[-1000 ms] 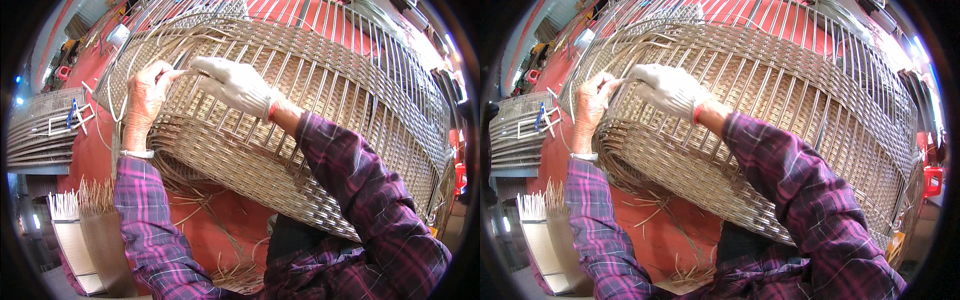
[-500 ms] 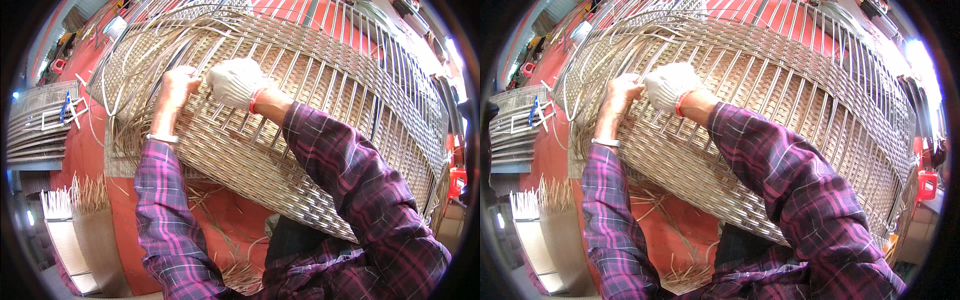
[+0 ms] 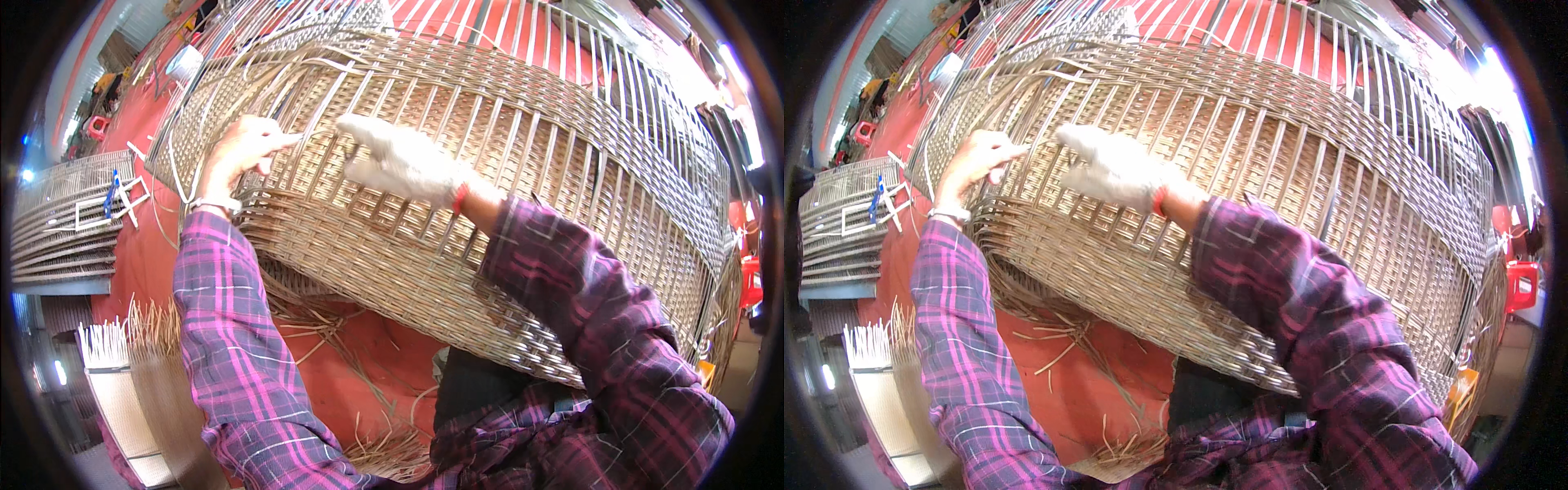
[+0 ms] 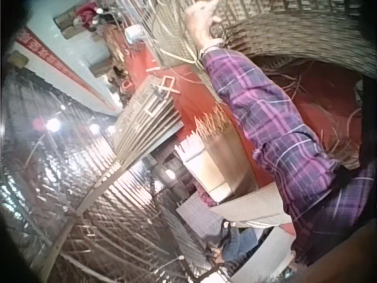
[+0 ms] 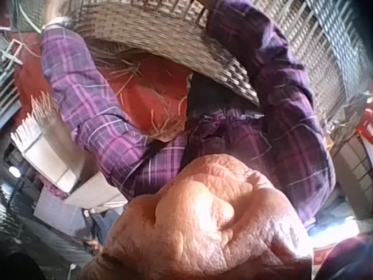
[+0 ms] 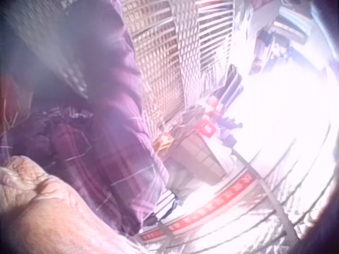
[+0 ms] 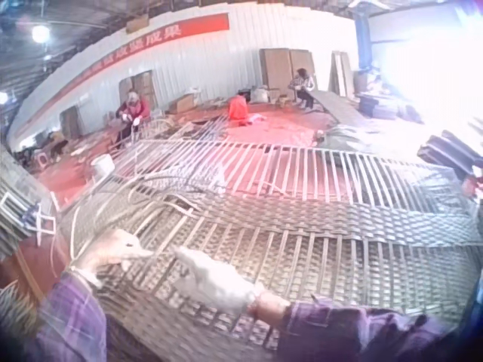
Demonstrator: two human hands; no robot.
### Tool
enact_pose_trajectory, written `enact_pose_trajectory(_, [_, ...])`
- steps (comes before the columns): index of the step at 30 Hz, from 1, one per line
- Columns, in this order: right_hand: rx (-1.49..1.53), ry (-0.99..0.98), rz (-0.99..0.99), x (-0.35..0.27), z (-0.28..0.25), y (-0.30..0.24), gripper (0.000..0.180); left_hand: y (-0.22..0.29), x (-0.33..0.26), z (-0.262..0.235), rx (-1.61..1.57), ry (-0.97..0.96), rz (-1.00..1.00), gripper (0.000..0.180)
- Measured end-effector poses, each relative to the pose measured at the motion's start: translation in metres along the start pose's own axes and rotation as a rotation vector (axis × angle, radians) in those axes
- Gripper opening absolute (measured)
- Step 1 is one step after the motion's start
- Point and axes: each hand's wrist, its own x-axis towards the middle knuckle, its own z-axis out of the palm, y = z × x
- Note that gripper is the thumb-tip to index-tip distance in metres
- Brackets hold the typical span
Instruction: The person weaves thin strips of natural fiber through the vertical ribs of a large basket frame. They repeatedly pull strips through the frame, adjust tension, and rotate the basket to continue weaving around its circumference.
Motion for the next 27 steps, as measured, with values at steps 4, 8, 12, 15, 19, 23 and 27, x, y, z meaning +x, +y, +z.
enact_pose_trajectory(4, [-0.285,-0.204,-0.258,-0.102,-0.039,-0.029,0.068,0.003,-0.016,0.004,0.169,0.274,-0.043,0.028])
enact_pose_trajectory(8, [-0.574,-0.309,-0.161,-0.180,-0.042,-0.039,0.066,-0.003,-0.019,0.018,0.624,0.654,0.224,0.024])
enact_pose_trajectory(12, [-0.680,-0.119,-0.143,-0.211,-0.044,-0.034,0.064,-0.006,-0.056,-0.082,0.723,0.771,0.206,0.025])
enact_pose_trajectory(15, [-0.654,-0.165,-0.067,-0.218,-0.048,-0.033,0.066,-0.007,-0.129,-0.208,0.938,0.996,0.083,0.034])
enact_pose_trajectory(19, [-0.739,-0.064,-0.133,-0.222,-0.050,-0.038,0.062,-0.025,-0.214,-0.290,1.110,1.246,-0.262,0.029])
enact_pose_trajectory(23, [-0.710,0.004,-0.187,-0.220,-0.050,-0.039,0.059,-0.030,-0.200,-0.232,0.679,1.293,-0.096,0.023])
enact_pose_trajectory(27, [-0.667,0.021,-0.215,-0.216,-0.052,-0.039,0.060,-0.048,-0.094,-0.040,-0.100,0.833,0.083,0.021])
